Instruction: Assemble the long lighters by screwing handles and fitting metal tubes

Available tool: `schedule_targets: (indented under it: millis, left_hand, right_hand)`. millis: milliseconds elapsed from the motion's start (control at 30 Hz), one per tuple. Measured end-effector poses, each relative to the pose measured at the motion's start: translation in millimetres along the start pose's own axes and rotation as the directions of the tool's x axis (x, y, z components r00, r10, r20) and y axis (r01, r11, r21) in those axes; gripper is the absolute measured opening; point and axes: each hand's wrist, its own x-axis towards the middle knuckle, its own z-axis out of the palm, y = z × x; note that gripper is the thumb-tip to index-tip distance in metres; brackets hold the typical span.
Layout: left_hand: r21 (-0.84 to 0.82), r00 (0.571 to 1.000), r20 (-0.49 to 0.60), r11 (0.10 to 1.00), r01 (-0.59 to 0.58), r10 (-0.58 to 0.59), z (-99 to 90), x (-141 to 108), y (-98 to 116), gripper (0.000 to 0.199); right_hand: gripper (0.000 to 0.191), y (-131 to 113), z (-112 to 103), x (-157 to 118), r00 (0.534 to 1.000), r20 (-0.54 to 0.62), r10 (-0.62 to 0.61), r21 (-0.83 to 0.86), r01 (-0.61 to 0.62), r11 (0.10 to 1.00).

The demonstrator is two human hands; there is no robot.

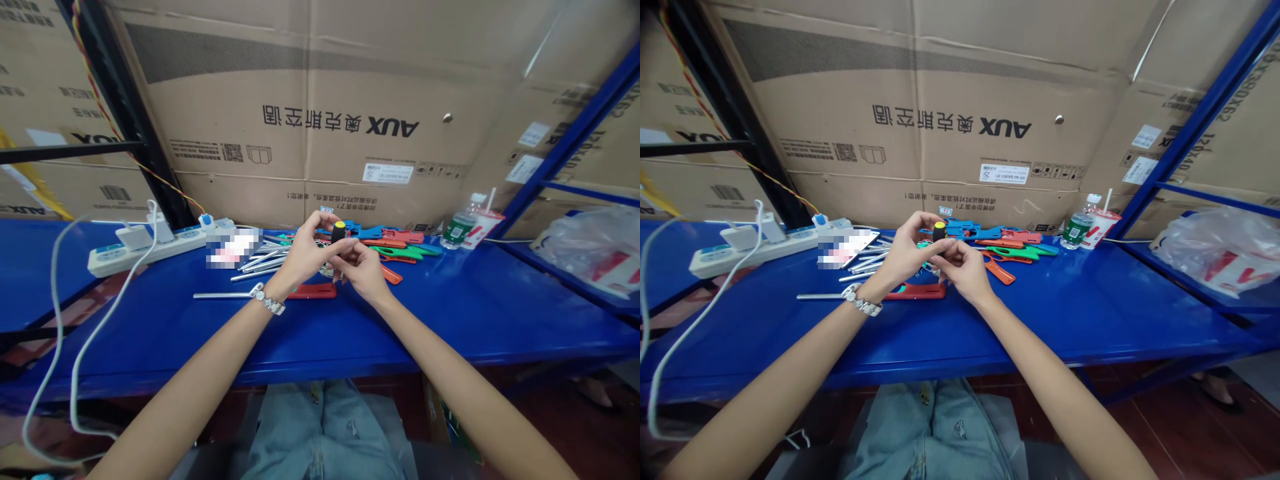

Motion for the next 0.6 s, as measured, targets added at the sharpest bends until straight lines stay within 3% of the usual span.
schedule_targets:
  millis: [167,200,333,367,433,533,600]
  left_hand:
    - [-0.102,0.963,0.251,0.987,0.123,-0.094,-3.8,-5.1,6.8,0.034]
    - [-0.106,0.966,0.241,0.987,0.124,-0.096,-2.6,-4.9,6.2,0.032]
    - [-0.021,1.000,0.007,1.000,0.016,-0.016,5.5,-1.3,1.4,0.034]
    - [-0.002,1.000,-0.010,1.000,0.009,-0.009,6.4,-0.9,1.4,0.036]
    - [-0.013,0.998,0.052,0.999,0.031,-0.030,5.0,-1.6,3.6,0.033]
    - [-0.087,0.969,0.235,0.991,0.101,-0.078,-1.5,-4.4,7.8,0.032]
    - [-0.096,0.966,0.248,0.990,0.101,-0.075,-3.8,-4.6,7.1,0.032]
  right_hand:
    - [0.039,-4.2,-5.2,-1.2,0.979,0.200,-0.028,-0.047,0.038,0.998]
    - [0.038,-3.8,-4.5,-1.6,0.981,0.192,-0.031,-0.046,0.040,0.998]
    - [0.040,2.6,0.1,-0.4,0.999,0.032,-0.004,-0.020,0.005,1.000]
    - [0.042,3.6,0.1,0.4,1.000,0.013,0.000,-0.016,0.000,1.000]
    - [0.042,3.0,-2.4,1.8,0.999,0.045,-0.004,-0.015,0.005,1.000]
    - [0.039,-2.6,-8.2,1.6,0.983,0.182,-0.017,-0.039,0.025,0.999]
    - [0.037,-4.6,-9.2,0.4,0.973,0.231,-0.021,-0.061,0.035,0.998]
